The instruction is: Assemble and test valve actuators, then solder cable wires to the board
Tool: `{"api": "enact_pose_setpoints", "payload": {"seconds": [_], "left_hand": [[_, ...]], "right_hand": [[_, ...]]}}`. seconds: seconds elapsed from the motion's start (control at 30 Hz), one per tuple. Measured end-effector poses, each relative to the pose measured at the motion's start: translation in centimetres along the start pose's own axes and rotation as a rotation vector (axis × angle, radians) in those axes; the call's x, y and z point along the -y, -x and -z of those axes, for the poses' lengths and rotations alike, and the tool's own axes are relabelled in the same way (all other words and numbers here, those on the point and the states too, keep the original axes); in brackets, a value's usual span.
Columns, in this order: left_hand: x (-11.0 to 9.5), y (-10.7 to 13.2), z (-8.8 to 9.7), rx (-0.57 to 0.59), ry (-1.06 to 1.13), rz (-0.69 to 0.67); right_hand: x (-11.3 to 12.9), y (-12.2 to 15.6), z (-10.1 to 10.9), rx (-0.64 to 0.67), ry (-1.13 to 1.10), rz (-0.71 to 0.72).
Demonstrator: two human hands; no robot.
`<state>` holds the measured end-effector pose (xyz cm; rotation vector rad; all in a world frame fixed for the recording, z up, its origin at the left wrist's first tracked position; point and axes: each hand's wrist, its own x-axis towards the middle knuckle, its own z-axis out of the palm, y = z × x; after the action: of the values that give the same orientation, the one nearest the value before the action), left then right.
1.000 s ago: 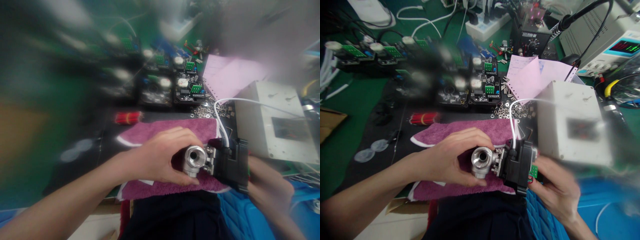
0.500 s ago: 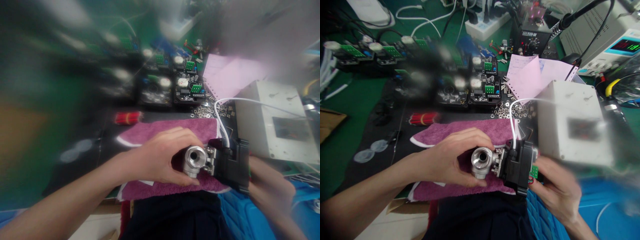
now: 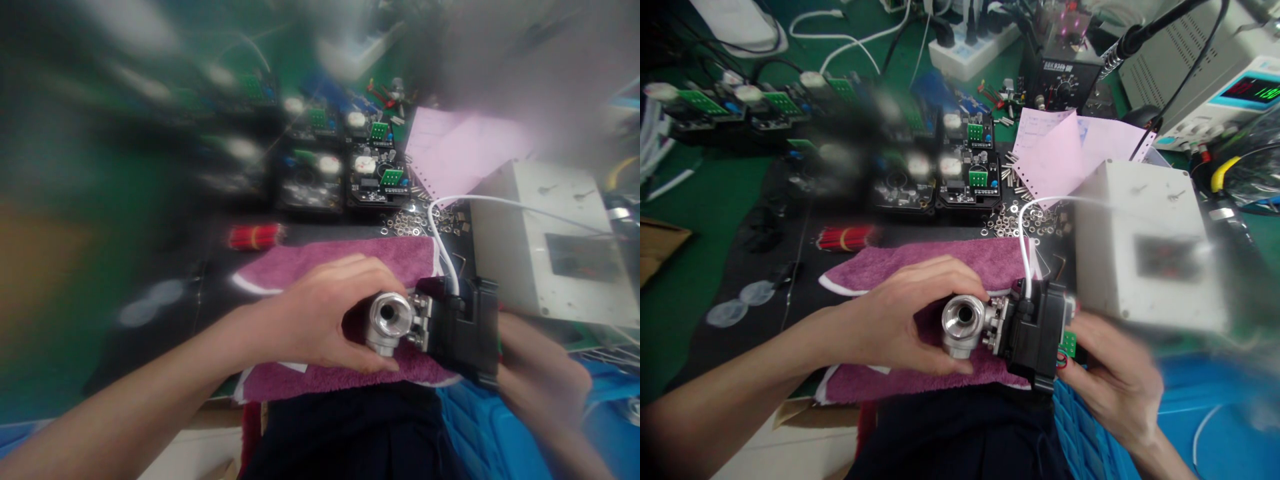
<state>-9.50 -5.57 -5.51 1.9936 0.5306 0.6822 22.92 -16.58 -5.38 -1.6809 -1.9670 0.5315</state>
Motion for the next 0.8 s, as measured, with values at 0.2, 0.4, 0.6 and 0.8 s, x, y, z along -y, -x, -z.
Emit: {"api": "enact_pose_setpoints", "payload": {"seconds": [0.2,0.4,0.6,0.8], "left_hand": [[-0.08,-0.02,0.05,0.006,-0.006,-0.002],[-0.10,0.03,-0.03,-0.002,-0.005,-0.001],[-0.27,0.00,-0.04,-0.002,-0.020,0.000],[-0.07,0.41,-0.39,-0.030,-0.060,-0.058]], "right_hand": [[-0.33,0.05,0.02,-0.008,0.002,0.035],[0.00,-0.14,0.06,-0.025,-0.002,0.053],[0.28,-0.27,0.00,-0.029,0.002,0.037],[0.03,0.08,0.01,-0.036,-0.004,-0.004]]}}
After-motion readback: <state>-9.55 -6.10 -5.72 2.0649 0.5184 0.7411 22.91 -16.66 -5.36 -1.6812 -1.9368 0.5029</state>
